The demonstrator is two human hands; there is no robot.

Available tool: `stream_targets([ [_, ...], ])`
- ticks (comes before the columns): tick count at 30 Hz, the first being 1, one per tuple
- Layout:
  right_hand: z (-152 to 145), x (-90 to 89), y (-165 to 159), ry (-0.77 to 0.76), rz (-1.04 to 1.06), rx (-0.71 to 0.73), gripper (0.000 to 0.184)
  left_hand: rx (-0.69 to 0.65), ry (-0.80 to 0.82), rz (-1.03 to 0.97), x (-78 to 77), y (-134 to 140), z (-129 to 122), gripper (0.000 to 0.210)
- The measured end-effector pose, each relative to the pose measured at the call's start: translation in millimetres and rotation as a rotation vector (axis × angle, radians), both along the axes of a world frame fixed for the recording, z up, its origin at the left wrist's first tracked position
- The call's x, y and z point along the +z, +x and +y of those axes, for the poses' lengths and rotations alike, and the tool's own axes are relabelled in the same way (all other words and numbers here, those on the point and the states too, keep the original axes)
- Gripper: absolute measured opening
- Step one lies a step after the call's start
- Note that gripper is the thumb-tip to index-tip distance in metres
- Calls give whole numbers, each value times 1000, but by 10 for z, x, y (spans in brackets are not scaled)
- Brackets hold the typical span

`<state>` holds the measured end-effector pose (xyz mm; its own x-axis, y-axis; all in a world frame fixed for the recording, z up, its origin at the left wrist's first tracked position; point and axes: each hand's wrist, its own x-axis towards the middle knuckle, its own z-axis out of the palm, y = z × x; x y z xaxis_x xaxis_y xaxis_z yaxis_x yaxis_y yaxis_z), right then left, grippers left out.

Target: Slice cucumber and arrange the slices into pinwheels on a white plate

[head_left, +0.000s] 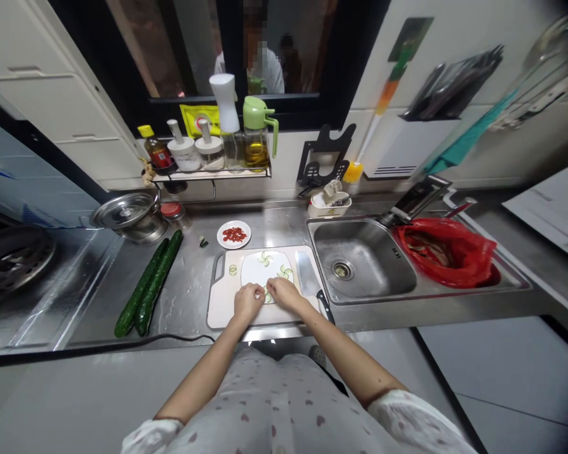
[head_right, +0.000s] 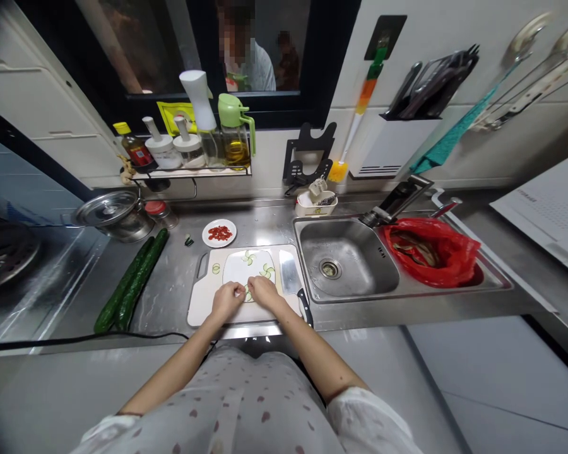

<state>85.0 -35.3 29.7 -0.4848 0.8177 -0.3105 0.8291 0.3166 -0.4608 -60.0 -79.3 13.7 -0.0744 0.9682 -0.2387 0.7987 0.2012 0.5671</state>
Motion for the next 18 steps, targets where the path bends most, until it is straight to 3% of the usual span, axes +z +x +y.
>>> stream_targets([
  [13,-47,-4,2,73,-89,-22,17,17,-24,109,38,76,27,20],
  [18,-74,-17,-8,108,-129,-13,19,21,-34,109,62,104,59,13],
])
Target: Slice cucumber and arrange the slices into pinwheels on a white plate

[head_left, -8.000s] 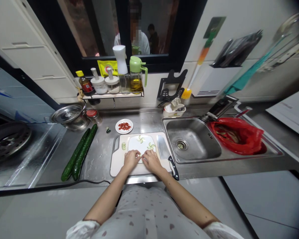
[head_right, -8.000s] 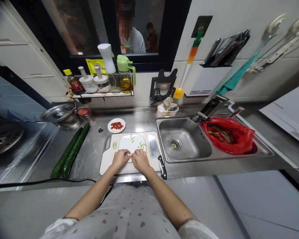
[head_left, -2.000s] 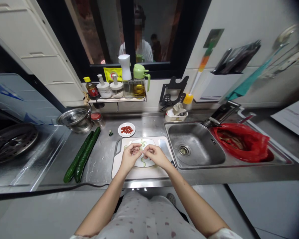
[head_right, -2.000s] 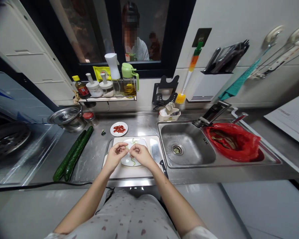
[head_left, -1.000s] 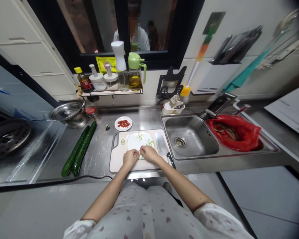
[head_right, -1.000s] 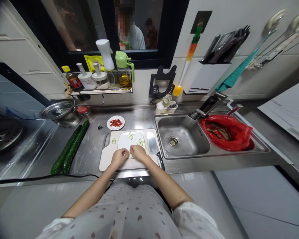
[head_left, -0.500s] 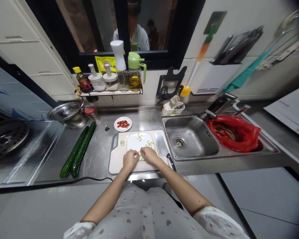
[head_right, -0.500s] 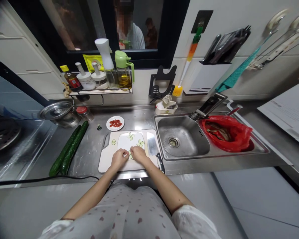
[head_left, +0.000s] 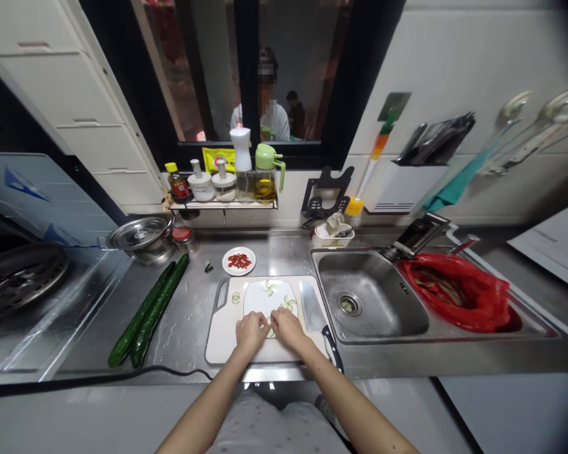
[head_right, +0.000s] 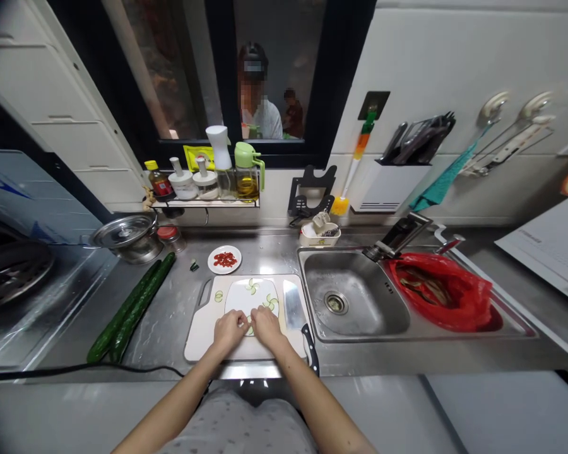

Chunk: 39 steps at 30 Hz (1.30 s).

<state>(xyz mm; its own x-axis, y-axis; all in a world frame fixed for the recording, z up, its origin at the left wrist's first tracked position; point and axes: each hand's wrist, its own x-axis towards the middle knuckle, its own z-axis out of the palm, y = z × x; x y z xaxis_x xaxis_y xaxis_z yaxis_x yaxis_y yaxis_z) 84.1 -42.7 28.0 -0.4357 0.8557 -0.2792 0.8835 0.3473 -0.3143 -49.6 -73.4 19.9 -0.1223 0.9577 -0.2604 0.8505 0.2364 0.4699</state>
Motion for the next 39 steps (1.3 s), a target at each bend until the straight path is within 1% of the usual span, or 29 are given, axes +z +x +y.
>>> stream_targets([
  [6,-39,-37,-27,46,-48,-5,23,28,-19,-55,19,-10,9,14],
  [13,-125,-90,-48,95,-58,-40,25,23,-13,-29,7,14,-12,11],
  [19,-128,-106,-42,104,-62,-49,25,16,-17,-22,-3,19,-1,12],
  [28,-138,-82,-29,94,-67,-33,27,12,-7,-23,41,20,-16,12],
  [34,-176,-89,-38,98,-42,-45,25,-7,-35,-14,47,19,-21,13],
  [39,-203,-87,-68,103,-67,-44,27,-18,-33,-14,57,12,-15,16],
])
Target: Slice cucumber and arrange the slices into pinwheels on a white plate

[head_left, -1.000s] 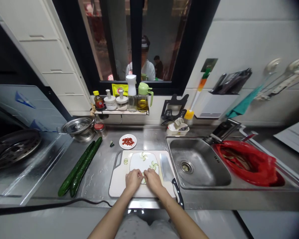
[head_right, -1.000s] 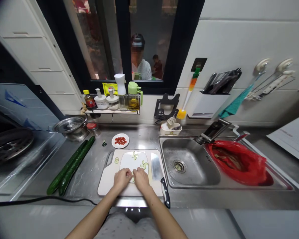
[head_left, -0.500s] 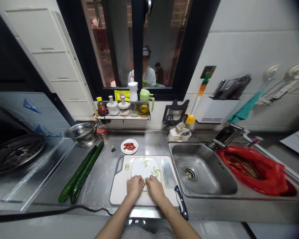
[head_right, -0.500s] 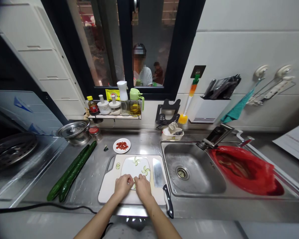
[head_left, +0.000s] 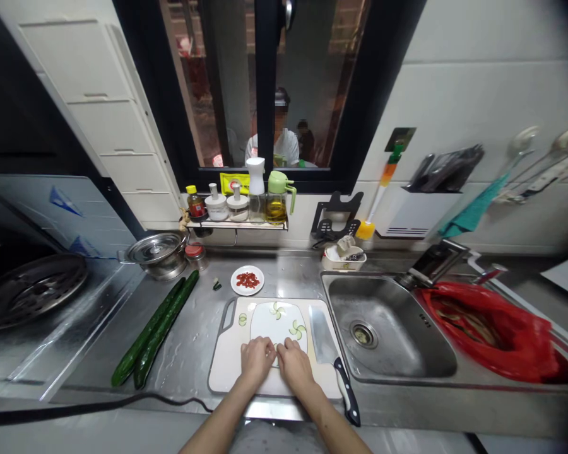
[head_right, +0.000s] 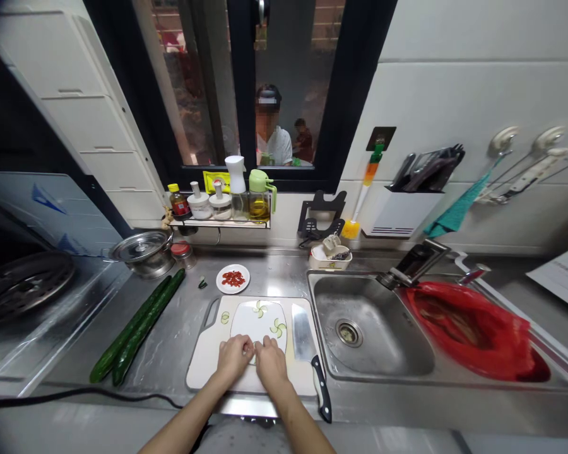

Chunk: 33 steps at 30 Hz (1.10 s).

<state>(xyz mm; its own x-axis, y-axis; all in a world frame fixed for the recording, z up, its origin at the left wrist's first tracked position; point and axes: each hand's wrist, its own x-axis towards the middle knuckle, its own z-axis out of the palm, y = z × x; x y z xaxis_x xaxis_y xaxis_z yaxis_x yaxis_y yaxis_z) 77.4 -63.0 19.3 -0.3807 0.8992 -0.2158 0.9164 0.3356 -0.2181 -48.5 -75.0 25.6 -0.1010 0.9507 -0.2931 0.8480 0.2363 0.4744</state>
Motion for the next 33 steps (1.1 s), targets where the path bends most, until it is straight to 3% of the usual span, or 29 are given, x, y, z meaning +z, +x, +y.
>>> stream_targets([
  [18,61,-8,40,16,22,115,30,-50,62,-40,-62,-47,22,15],
  [33,209,33,11,-55,-20,219,32,-63,-11,-10,55,-51,92,14],
])
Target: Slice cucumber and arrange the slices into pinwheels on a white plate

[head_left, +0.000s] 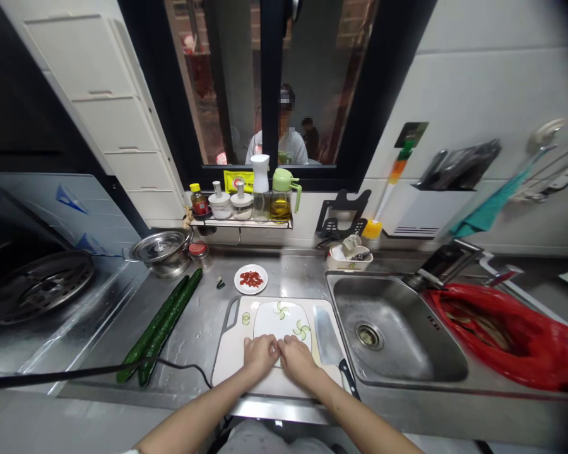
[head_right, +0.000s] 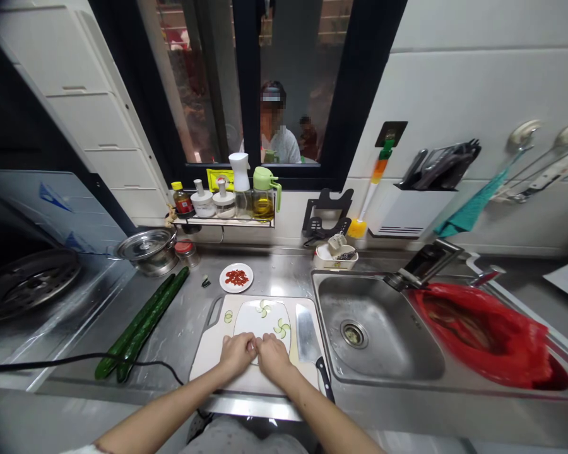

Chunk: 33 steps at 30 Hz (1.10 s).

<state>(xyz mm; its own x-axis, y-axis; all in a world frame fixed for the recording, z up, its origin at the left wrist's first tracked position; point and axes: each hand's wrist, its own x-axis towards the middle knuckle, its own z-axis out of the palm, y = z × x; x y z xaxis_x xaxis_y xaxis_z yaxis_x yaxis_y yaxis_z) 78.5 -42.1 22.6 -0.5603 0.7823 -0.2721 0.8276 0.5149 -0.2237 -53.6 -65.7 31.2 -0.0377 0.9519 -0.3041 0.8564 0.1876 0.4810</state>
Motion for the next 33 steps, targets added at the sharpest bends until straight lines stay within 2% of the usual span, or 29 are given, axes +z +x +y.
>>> stream_targets([
  [9,22,81,0,-39,8,-8,31,-1,-18,-14,11,-5,19,12],
  [19,-33,19,19,-24,36,-62,29,2,-31,-17,-15,-8,15,13],
  [25,-76,8,-18,-13,21,-115,27,12,17,-21,-52,-2,-42,14],
  [33,-67,-9,7,0,50,-156,22,94,68,-157,-96,-31,-75,16],
])
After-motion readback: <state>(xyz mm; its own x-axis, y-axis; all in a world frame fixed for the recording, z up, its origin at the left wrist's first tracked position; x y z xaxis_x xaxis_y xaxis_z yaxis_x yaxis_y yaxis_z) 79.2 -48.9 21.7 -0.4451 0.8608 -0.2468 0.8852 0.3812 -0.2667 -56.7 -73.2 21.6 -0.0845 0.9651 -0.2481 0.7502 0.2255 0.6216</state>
